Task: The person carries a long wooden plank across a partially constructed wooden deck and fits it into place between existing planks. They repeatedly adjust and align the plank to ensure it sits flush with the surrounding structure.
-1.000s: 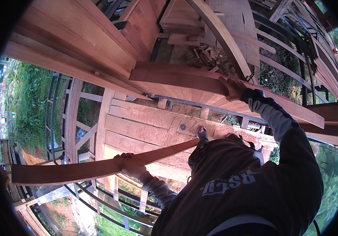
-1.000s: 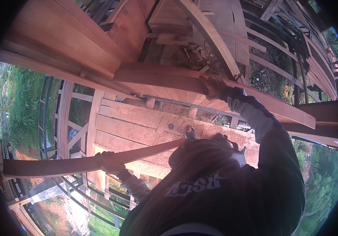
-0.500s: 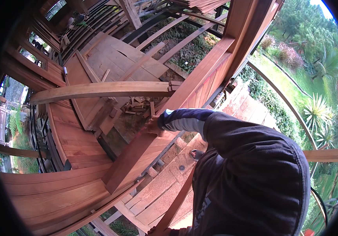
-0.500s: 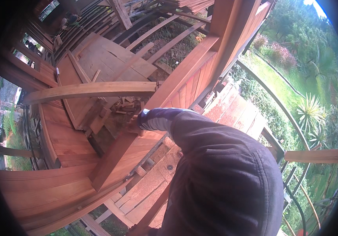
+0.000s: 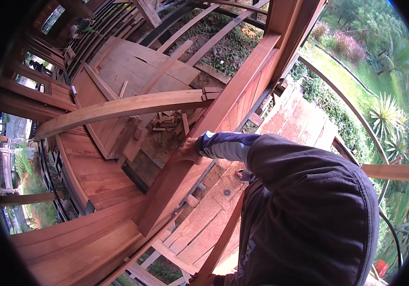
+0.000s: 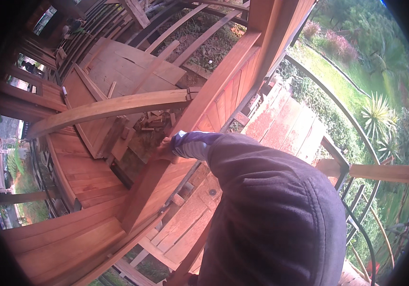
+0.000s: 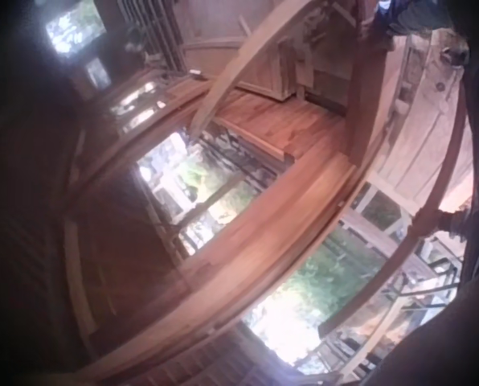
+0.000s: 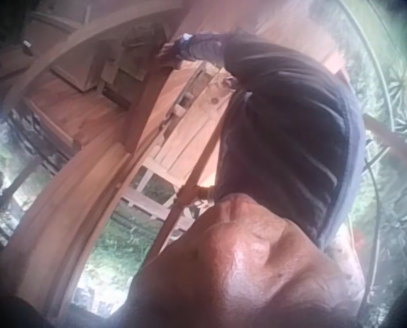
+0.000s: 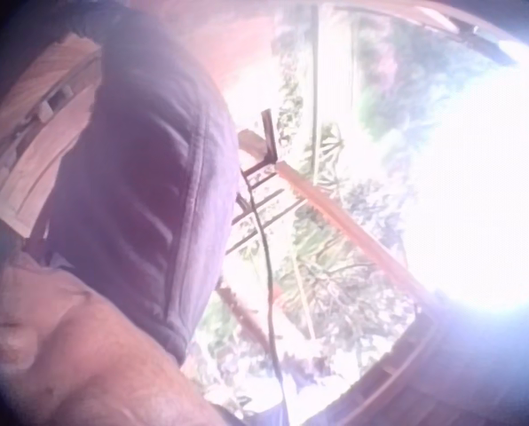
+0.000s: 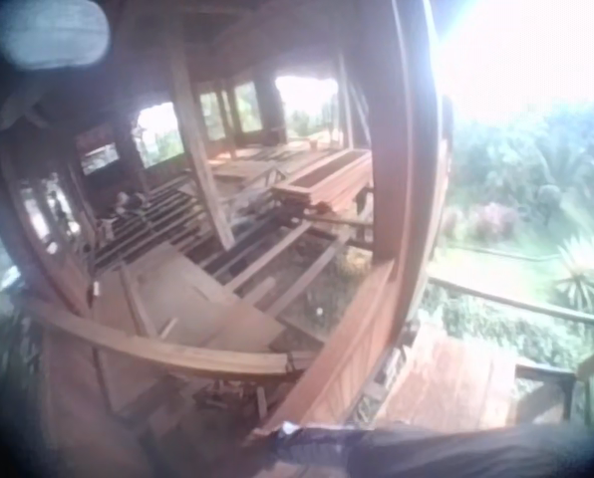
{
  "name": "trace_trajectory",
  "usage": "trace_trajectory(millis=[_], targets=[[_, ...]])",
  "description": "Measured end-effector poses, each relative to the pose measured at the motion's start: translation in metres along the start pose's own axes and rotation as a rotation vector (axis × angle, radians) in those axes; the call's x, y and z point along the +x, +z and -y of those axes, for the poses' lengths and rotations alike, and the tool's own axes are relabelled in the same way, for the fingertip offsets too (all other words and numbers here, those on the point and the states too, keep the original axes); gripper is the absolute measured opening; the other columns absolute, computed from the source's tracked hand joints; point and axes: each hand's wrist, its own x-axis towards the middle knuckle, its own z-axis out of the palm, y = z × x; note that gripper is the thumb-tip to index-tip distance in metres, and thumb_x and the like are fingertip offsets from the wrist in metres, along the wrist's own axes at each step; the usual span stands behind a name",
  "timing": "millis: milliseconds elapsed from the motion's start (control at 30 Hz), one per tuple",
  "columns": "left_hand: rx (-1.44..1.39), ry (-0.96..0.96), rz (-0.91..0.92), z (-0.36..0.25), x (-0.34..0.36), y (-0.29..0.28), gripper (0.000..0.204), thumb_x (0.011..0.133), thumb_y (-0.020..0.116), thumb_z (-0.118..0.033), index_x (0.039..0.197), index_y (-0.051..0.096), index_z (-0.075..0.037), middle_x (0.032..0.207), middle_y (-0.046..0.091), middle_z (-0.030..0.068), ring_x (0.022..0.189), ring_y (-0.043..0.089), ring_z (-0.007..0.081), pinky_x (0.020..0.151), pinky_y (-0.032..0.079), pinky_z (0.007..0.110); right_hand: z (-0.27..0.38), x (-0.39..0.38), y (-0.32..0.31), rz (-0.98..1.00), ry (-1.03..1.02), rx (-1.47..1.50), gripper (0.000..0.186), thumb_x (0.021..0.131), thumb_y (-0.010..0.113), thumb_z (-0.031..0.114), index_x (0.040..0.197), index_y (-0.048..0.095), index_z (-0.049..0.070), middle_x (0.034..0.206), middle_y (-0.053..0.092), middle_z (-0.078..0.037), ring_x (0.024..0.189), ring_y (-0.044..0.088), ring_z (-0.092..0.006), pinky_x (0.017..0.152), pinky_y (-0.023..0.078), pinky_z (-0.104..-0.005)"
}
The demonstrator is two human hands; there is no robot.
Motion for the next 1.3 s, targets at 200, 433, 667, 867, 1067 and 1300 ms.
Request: trace_trajectory(millis=[200,433,667,867,1067,1300], targets=[[0.018,0.006,0.045,-0.006,0.009,0.010,0.035,0.088,0.049,-0.028,0.110,0.051,0.001,0.088,0.054,0.0154,0.077,0.052,0.0300,0.069,0.045,0.042,0.006,-0.009,-0.015,-0.014,0.003,-0.044,0.089,0.051,0.067,0.024,0.136,0.040,0.024,0.098,0.062,-0.009,0.093,0.062,-0.0317,0.074,0.050,-0.0437],[0.070,0.018,0.050,-0.015,0.022,0.004,0.035,0.087,0.051,-0.027,0.107,0.053,0.001,0.087,0.055,0.0168,0.077,0.053,0.0318,0.067,0.045,0.043,-0.007,0.000,0.012,-0.063,0.003,0.011,0.092,0.052,0.068,0.025,0.139,0.037,0.024,0.103,0.061,-0.013,0.094,0.061,-0.0326,0.076,0.051,-0.0446],[0.123,0.031,0.036,-0.011,0.025,-0.004,0.034,0.085,0.054,-0.027,0.103,0.055,0.002,0.086,0.057,0.0181,0.076,0.054,0.0336,0.066,0.045,0.044,-0.006,-0.009,0.002,-0.130,-0.035,-0.013,0.091,0.055,0.074,0.031,0.136,0.035,0.022,0.113,0.051,-0.010,0.105,0.053,-0.0314,0.078,0.046,-0.0479],[0.202,-0.090,0.211,-0.008,0.026,-0.018,0.035,0.084,0.054,-0.030,0.101,0.057,0.000,0.084,0.057,0.0166,0.073,0.054,0.0314,0.064,0.044,0.042,-0.017,-0.049,-0.017,-0.205,-0.115,-0.128,0.099,0.056,0.076,0.035,0.142,0.028,0.022,0.123,0.046,-0.010,0.116,0.043,-0.0289,0.087,0.036,-0.0515],[0.921,-0.374,1.186,-0.031,0.058,-0.031,0.038,0.083,0.052,-0.038,0.100,0.058,-0.004,0.079,0.056,0.0123,0.068,0.052,0.0257,0.059,0.042,0.037,-0.085,-0.112,-0.016,-0.196,0.204,-0.221,0.094,0.052,0.073,0.027,0.137,0.033,0.018,0.120,0.047,-0.011,0.113,0.045,-0.0307,0.085,0.035,-0.0490],[1.304,-0.128,2.179,-0.085,0.067,0.021,0.042,0.083,0.050,-0.046,0.099,0.060,-0.008,0.074,0.054,0.0073,0.062,0.050,0.0190,0.054,0.040,0.032,-0.105,-0.101,-0.024,0.001,0.209,-0.084,0.059,0.048,0.070,0.023,0.103,0.051,0.011,0.094,0.058,-0.010,0.094,0.057,-0.0311,0.078,0.040,-0.0439]])
